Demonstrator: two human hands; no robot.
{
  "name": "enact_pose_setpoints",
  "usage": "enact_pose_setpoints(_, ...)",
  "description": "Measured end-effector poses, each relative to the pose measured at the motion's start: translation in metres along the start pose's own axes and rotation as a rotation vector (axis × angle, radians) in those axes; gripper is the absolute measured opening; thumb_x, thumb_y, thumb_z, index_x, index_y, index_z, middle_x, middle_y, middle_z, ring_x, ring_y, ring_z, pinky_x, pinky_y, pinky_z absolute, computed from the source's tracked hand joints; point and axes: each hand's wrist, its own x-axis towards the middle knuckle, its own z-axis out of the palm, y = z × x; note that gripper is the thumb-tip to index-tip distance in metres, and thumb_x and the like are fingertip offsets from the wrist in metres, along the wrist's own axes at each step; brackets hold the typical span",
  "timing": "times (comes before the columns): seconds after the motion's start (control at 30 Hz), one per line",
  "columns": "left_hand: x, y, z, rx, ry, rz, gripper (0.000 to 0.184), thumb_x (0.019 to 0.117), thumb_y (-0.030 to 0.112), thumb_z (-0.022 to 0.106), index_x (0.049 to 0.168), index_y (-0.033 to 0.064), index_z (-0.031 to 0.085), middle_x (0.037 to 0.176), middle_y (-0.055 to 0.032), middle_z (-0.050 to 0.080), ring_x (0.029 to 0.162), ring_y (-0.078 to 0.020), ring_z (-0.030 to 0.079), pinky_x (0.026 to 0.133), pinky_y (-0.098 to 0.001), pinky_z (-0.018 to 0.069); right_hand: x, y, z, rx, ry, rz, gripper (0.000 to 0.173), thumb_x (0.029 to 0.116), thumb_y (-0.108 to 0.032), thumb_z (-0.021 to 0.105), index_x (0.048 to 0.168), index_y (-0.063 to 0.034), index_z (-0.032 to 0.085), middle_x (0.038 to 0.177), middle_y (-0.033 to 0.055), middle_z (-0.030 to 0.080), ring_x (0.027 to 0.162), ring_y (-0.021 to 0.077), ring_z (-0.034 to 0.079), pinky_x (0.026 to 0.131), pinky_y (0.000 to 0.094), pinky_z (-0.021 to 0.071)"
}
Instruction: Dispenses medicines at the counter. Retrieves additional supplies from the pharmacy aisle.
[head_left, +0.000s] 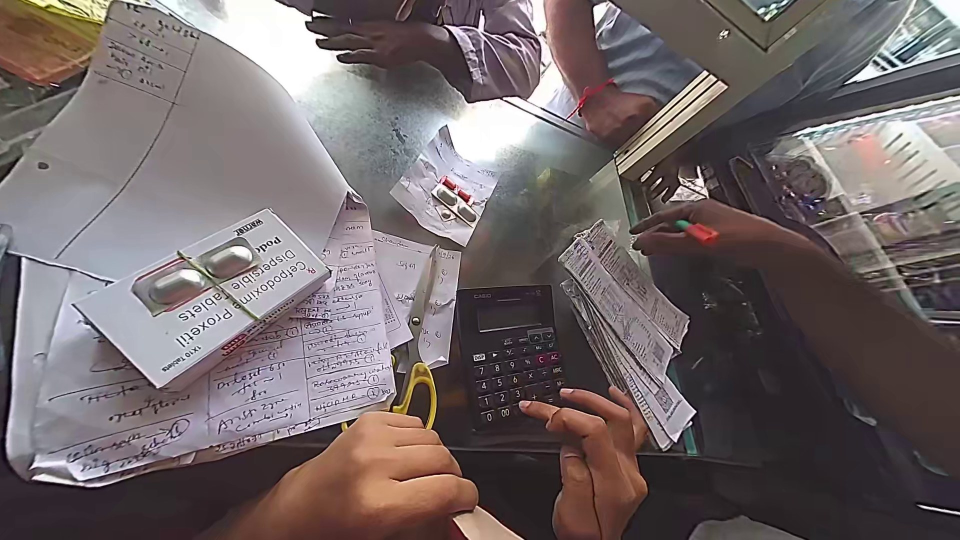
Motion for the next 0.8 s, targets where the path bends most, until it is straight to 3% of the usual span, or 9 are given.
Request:
enact_pose_setpoints(0.17,0.0,-0.001,0.0,0.039,-0.02,-0.001,0.017,0.1034,0.014,0.049,0.101,0.01,0.066,0.092,-0.0063,0.073,0.085,-0.0142,0.069,0.072,-0.024,0.0522,0.009,-0.007,0.018,-0.015,-0.05,-0.009,0.033,0.104,-0.024,0.026,0.104,-0.019,0.059,0.1,-0.0057,0.074,0.121,0.0139,0.06,0.118,0.0524,0.0178)
enact_pose_setpoints(0.4,0.0,-0.001,0.0,0.028,0.004,-0.037,0.014,0.1022,0.016,0.054,0.102,0.0134,0.067,0.093,-0.006,0.067,0.084,-0.0137,0.064,0.069,-0.023,0.0487,-0.002,0.013,-0.01,0.022,0.157,0.044,0.031,0.1087,-0.03,0.029,0.102,-0.0187,0.058,0.099,-0.0069,0.072,0.116,0.0094,0.062,0.12,0.0411,0.0262)
enact_pose_setpoints(0.47,0.0,-0.002,0.001,0.048,0.013,-0.032,0.012,0.101,0.016,0.055,0.101,0.0141,0.067,0.093,-0.0051,0.067,0.083,-0.0134,0.063,0.069,-0.0229,0.0479,0.01,0.007,-0.018,-0.094,0.052,0.038,0.032,0.1075,-0.027,0.03,0.103,-0.0132,0.058,0.096,-0.002,0.073,0.108,0.0127,0.064,0.113,0.0414,0.0318)
enact_pose_setpoints(0.53,0.0,-0.002,0.001,0.049,0.014,-0.035,0.011,0.1001,0.016,0.057,0.102,0.0139,0.067,0.093,-0.0048,0.067,0.085,-0.0131,0.063,0.071,-0.0227,0.0481,0.033,-0.003,-0.024,-0.159,-0.149,0.047,0.032,0.0964,-0.011,0.04,0.106,0.0028,0.067,0.092,0.0128,0.074,0.097,0.0281,0.069,0.096,0.0544,0.0367)
enact_pose_setpoints(0.57,0.0,-0.001,0.0,0.044,0.013,-0.036,0.011,0.0999,0.017,0.057,0.102,0.0136,0.068,0.093,-0.0052,0.067,0.085,-0.0134,0.063,0.072,-0.0228,0.0486,0.027,-0.003,-0.022,-0.158,-0.17,0.076,0.032,0.0951,-0.01,0.04,0.105,0.0021,0.068,0.093,0.0125,0.074,0.1,0.0295,0.068,0.098,0.0576,0.0349)
enact_pose_setpoints(0.63,0.0,-0.001,0.001,0.039,0.008,-0.04,0.012,0.101,0.017,0.057,0.103,0.014,0.068,0.095,-0.0055,0.067,0.087,-0.0134,0.064,0.073,-0.0227,0.0489,0.002,0.007,-0.016,-0.114,-0.094,0.099,0.032,0.1042,-0.024,0.034,0.099,-0.0135,0.063,0.096,-0.0006,0.074,0.11,0.0185,0.063,0.112,0.0511,0.0266)
enact_pose_setpoints(0.7,0.0,-0.001,0.001,0.035,-0.002,-0.031,0.013,0.1026,0.016,0.056,0.104,0.014,0.068,0.094,-0.0055,0.068,0.086,-0.0135,0.064,0.072,-0.0233,0.0497,-0.005,0.015,-0.012,-0.049,-0.028,0.083,0.03,0.1072,-0.031,0.036,0.106,-0.0161,0.063,0.102,-0.0025,0.074,0.116,0.0155,0.062,0.115,0.0482,0.0282)
enact_pose_setpoints(0.77,-0.001,-0.001,0.002,0.035,-0.001,-0.02,0.013,0.1041,0.016,0.055,0.104,0.0131,0.068,0.093,-0.0052,0.069,0.086,-0.0129,0.066,0.074,-0.0231,0.0516,0.006,0.016,-0.01,-0.064,-0.013,0.064,0.026,0.1041,-0.028,0.045,0.112,-0.0102,0.063,0.106,0.0043,0.073,0.115,0.0183,0.063,0.11,0.0456,0.0356)
enact_pose_setpoints(0.8,-0.001,-0.001,0.003,0.035,0.007,-0.015,0.014,0.1042,0.015,0.055,0.103,0.0123,0.068,0.092,-0.005,0.07,0.086,-0.0122,0.067,0.076,-0.0227,0.0525,0.018,0.014,-0.011,-0.071,-0.012,0.045,0.025,0.1002,-0.02,0.051,0.109,-0.0008,0.063,0.101,0.0135,0.072,0.108,0.0244,0.065,0.102,0.0447,0.0407)
